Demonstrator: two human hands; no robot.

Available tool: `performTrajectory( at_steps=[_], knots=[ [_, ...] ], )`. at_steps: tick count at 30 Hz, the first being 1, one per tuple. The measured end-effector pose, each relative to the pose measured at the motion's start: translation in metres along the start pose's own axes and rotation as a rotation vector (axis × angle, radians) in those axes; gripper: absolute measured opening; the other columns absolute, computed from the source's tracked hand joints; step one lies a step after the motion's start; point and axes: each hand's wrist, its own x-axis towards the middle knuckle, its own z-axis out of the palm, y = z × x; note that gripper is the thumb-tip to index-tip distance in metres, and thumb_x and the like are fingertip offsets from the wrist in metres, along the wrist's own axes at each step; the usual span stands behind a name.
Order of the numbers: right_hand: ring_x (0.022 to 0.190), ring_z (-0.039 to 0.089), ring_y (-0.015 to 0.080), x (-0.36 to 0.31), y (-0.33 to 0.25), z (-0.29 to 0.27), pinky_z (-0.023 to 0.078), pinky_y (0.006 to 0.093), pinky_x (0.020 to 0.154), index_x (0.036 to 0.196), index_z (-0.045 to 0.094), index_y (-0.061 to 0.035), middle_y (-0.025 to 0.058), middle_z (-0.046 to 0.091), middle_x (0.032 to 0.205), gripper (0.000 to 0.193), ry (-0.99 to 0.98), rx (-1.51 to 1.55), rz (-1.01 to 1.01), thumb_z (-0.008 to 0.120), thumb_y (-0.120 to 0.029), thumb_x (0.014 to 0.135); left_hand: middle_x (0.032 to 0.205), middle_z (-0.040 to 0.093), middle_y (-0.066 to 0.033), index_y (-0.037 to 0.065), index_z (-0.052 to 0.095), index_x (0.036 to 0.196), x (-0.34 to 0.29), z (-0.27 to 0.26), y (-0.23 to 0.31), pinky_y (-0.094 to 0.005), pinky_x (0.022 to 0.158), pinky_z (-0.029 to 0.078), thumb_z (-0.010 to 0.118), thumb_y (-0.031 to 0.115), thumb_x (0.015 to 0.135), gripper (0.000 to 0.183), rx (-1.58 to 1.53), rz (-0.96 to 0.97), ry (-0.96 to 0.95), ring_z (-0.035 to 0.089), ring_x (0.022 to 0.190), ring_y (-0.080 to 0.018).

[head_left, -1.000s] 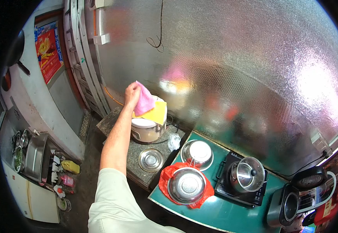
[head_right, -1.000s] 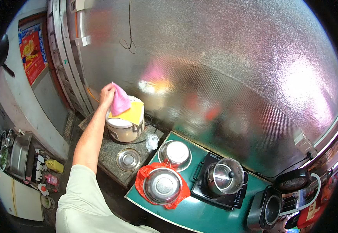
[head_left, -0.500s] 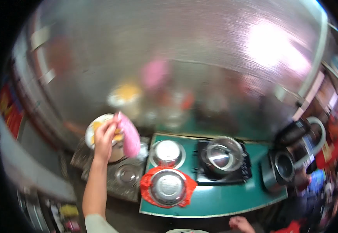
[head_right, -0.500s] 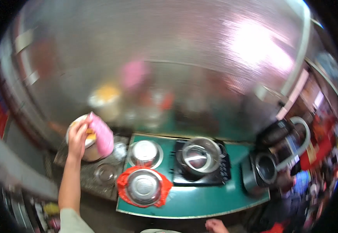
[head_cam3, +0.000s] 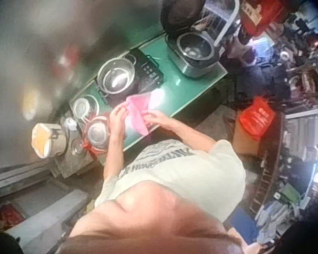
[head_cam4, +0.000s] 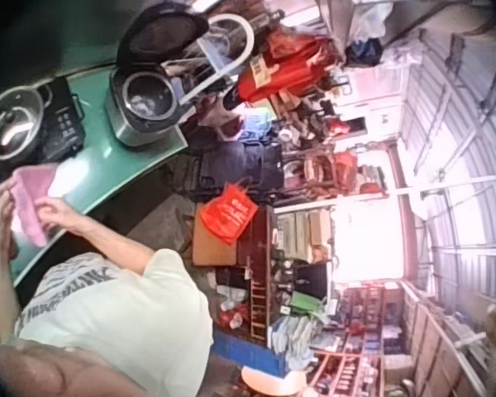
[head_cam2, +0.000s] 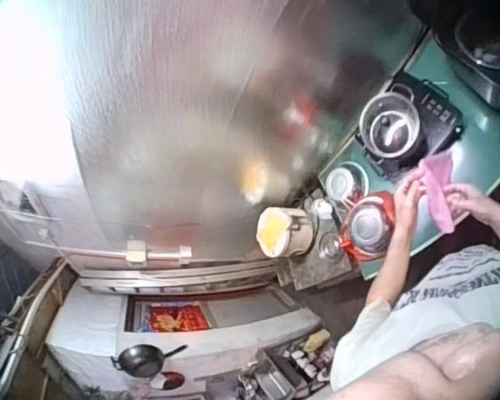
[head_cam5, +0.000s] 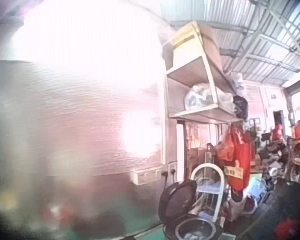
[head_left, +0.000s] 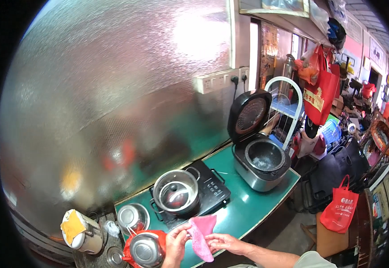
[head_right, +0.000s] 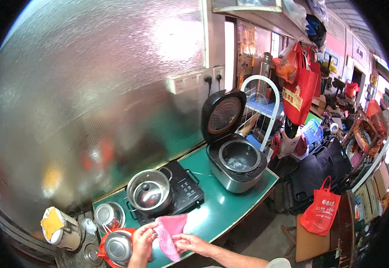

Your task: The person opens a rice cooker to retrieve a spoon, then washes the spoon under a running faucet at a sink.

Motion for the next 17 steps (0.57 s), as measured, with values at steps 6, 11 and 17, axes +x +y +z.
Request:
performTrajectory(
  at_steps=[6,11,17],
  knots=[
    [0.099,0.056,0.0145,-0.039,-0.035,-0.109,0.045,0.0287,0.089,0.129,0.047,0.0005,0.0051,0.060,0.098,0.044,-0.133,0.141,0.003,0.059,-0.018,0.091,0.096,0.065,-0.0133,-0.003,0.061,0.100,0.051,0.081,-0.092,-0.0303,0.073,0.052,0.055,0.003,0.085,0.017,0.023,-0.058,0.193,0.063,0.084,-0.0173],
    [0.124,0.043,0.0220,-0.065,-0.076,-0.193,0.039,0.0382,0.101,0.136,0.036,-0.0049,0.0116,0.038,0.136,0.062,0.121,-0.162,-0.270,0.068,-0.022,0.085,0.087,0.062,-0.0092,0.004,0.053,0.086,0.088,0.174,-0.130,-0.0283,0.070,0.050,0.049,0.001,0.077,0.011,-0.170,-0.088,0.122,0.060,0.077,-0.0175],
    [0.115,0.050,0.0167,-0.083,-0.108,-0.233,0.042,0.0323,0.097,0.138,0.033,-0.0002,0.0098,0.050,0.127,0.064,-0.157,-0.063,-0.121,0.067,-0.011,0.084,0.094,0.060,-0.0081,0.003,0.052,0.088,0.122,0.237,-0.137,-0.0254,0.075,0.046,0.048,-0.005,0.080,0.012,0.288,0.175,0.300,0.057,0.082,-0.0146]
  ],
)
